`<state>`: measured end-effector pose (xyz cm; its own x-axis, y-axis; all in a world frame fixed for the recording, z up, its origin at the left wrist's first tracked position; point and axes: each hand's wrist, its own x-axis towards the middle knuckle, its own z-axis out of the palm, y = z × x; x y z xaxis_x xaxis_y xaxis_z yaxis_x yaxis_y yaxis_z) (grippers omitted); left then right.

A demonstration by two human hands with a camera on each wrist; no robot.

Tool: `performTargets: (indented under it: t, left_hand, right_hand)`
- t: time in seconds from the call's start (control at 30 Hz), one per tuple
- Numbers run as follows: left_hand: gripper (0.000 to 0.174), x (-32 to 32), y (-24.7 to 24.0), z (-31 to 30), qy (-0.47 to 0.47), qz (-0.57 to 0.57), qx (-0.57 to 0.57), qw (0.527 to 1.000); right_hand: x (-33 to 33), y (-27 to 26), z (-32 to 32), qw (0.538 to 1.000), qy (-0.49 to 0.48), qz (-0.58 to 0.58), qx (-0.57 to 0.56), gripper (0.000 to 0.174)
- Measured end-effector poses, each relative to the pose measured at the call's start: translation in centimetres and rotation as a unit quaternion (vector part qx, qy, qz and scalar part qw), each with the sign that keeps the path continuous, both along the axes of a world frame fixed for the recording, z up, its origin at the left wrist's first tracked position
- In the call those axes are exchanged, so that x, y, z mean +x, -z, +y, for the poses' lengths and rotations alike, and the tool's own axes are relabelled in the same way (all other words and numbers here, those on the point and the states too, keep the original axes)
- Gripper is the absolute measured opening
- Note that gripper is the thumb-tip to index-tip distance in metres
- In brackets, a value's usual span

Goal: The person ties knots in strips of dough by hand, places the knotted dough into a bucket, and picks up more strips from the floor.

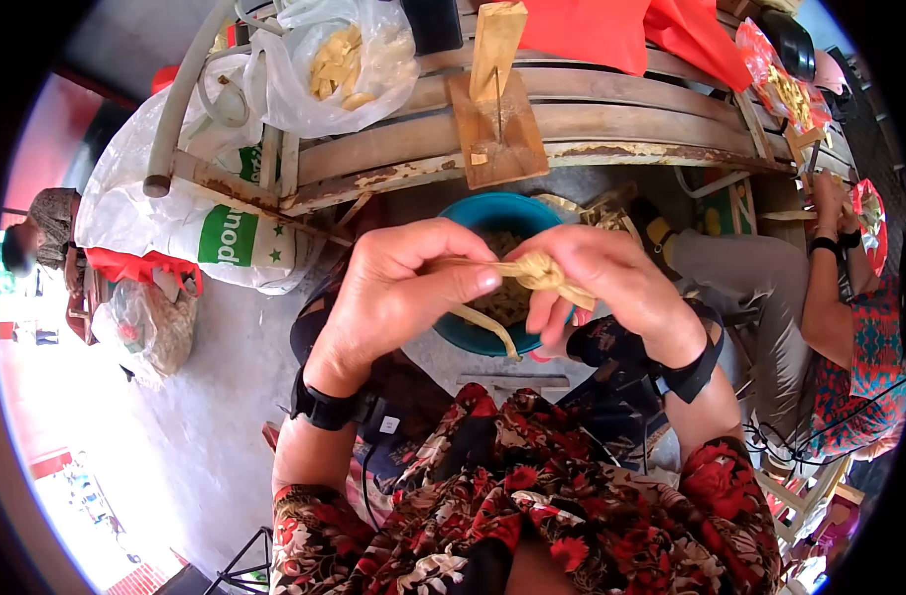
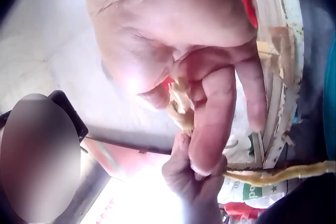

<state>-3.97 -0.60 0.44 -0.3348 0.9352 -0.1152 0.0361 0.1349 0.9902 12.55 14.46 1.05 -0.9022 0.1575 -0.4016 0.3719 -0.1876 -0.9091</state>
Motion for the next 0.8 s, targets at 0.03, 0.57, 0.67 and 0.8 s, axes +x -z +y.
performTargets:
  t: [0.03, 0.57, 0.67, 0.8]
  left_hand:
    - [0.011, 0.3, -0.2, 0.3, 0.003, -0.001, -0.01, 1.0]
    - [0.016, -6.7, 7.5, 10.6, -0.144, 0.126, -0.062, 0.98]
    - [0.019, -7.3, 10.1, 13.3, -0.181, 0.232, -0.026, 0.955]
    - [0.022, -8.8, 10.7, 13.7, -0.224, 0.28, -0.065, 0.931]
  right_hand:
    - [-0.5, -0.4, 0.0, 0.999, -0.04, -0.024, -0.001, 0.049]
    - [-8.5, 8.8, 7.7, 0.888, 0.19, 0.041, 0.417, 0.02]
    - [-10.2, 11.2, 9.5, 0.772, 0.205, 0.057, 0.599, 0.017]
    - [-10.2, 10.9, 9.5, 0.768, 0.188, -0.037, 0.611, 0.017]
